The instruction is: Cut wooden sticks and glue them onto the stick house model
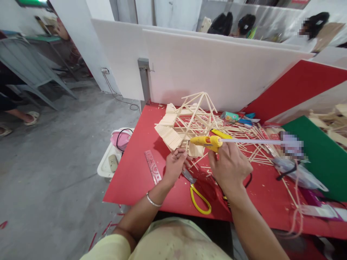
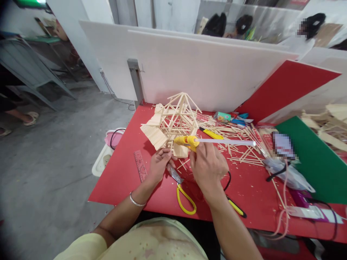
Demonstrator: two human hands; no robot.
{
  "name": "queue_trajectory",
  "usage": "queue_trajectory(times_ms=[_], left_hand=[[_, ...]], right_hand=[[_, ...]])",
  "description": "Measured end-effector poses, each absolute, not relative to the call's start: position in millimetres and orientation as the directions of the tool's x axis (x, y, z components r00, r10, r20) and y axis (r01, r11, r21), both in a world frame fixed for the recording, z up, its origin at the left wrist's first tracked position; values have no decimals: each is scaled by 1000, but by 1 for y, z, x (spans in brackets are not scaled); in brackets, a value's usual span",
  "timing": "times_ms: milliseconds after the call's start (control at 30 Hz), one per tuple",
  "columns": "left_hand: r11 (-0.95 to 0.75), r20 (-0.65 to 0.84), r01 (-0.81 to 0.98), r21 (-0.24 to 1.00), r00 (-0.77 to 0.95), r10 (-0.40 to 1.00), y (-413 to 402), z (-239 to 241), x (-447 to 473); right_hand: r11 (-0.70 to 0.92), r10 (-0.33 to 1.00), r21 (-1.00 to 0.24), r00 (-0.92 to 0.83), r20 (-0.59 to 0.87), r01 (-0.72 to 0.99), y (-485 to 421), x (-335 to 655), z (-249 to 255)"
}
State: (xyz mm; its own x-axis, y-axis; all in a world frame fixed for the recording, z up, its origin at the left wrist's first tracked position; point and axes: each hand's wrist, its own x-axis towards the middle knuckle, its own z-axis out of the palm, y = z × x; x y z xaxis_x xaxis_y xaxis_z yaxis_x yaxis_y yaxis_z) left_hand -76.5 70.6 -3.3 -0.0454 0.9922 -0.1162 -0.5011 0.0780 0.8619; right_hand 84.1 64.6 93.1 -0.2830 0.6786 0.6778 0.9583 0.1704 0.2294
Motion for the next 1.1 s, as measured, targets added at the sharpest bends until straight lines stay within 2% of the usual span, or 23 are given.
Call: queue_trajectory(times_ms=[400,633,1100], left_hand=[[92,-139,-494,865,-59,989,74,3,-75],[121,-148,-497,859,-15,989,73,5,-77],[115,-113,-455,883,33,993,72,0,-77]], right_hand=[[175,664,200,-265,699,964,68,85,88],[200,673,111,-219,707,973,66,88,86],[185,667,132,-223,711,974,65,85,88]])
